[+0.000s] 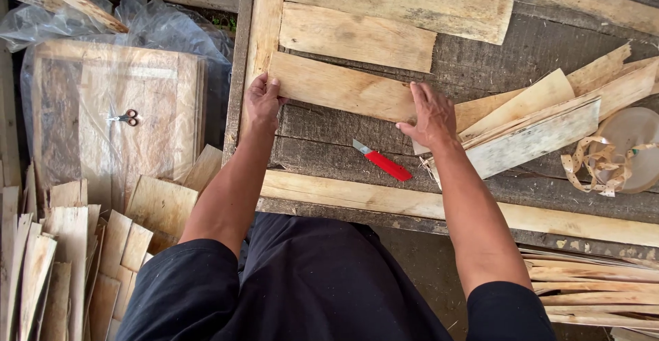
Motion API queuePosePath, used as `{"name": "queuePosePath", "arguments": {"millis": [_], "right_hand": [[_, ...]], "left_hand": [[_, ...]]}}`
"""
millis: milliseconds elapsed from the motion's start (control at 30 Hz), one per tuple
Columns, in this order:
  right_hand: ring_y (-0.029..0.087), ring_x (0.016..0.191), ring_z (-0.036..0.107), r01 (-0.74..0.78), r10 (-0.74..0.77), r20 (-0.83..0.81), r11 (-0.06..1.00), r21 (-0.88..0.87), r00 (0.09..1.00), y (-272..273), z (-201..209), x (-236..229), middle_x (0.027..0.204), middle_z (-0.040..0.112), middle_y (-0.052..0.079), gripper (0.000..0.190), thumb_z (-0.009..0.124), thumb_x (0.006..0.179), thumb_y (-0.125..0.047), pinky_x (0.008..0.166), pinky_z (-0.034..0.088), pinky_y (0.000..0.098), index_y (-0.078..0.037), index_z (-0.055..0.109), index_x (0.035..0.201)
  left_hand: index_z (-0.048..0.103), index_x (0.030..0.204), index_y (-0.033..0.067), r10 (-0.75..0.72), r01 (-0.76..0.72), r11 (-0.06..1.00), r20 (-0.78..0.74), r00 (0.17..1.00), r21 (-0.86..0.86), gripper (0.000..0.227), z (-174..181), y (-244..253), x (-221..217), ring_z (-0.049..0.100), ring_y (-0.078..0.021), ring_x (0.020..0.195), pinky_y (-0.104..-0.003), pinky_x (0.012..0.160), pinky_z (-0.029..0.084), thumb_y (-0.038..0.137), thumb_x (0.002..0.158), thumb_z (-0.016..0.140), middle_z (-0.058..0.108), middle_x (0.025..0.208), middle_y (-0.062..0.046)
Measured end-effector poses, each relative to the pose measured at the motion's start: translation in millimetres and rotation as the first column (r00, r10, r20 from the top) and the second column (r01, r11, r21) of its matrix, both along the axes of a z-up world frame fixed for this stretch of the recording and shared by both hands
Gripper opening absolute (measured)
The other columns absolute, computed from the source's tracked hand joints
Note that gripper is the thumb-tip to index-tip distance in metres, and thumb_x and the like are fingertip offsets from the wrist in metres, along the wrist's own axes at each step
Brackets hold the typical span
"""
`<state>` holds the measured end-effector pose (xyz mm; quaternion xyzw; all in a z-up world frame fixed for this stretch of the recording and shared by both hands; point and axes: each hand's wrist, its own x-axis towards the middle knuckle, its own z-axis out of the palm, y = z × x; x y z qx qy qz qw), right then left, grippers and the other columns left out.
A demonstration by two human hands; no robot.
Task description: Trimming and fitting thin wood strips into a wooden frame using a utility knife.
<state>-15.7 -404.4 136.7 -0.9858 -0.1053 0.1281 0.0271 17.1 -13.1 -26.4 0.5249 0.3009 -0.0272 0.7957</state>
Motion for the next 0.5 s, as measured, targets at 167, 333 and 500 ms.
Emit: {"name": "queuePosePath", "arguments": {"millis": [167, 333, 500], "right_hand": [[0.033, 0.134, 0.047, 0.076, -0.076, -0.083, 0.997, -0.002, 0.994, 2, 12, 14, 0.154, 0.042, 0.01, 0.117, 0.096, 0.061, -0.045, 0.114, 0.039, 0.0447, -0.011, 0.037, 0.156], [0.033, 0.136, 0.047, 0.117, -0.117, -0.12, 0.993, -0.002, 0.986, -3, 14, 23, 0.152, 0.044, 0.008, 0.108, 0.097, 0.062, -0.04, 0.115, 0.041, 0.0422, -0.013, 0.044, 0.153], [0.034, 0.139, 0.045, 0.116, -0.112, -0.062, 0.991, 0.06, 0.992, -7, 1, 28, 0.156, 0.042, 0.008, 0.109, 0.098, 0.063, -0.036, 0.117, 0.039, 0.0435, -0.011, 0.042, 0.154]], "left_hand": [[0.054, 0.125, 0.004, -0.045, 0.05, 0.973, -0.027, 0.999, 0.227, 0.035, 55, -7, 0, 0.067, -0.0147, 0.077, -0.031, 0.064, 0.06, 0.014, 0.096, 0.069, 0.07, 0.093, -0.007], [0.069, 0.104, 0.0046, -0.218, 0.259, 0.538, -0.164, 0.962, 0.802, 0.023, 95, -8, -3, 0.066, -0.0181, 0.081, -0.031, 0.072, 0.057, 0.021, 0.091, 0.08, 0.068, 0.098, -0.008], [0.075, 0.113, 0.0086, -0.29, 0.273, 0.18, -0.214, 0.933, 0.945, 0.025, 88, -9, -5, 0.057, -0.0262, 0.108, -0.039, 0.092, 0.053, 0.016, 0.09, 0.077, 0.064, 0.114, -0.011]]}}
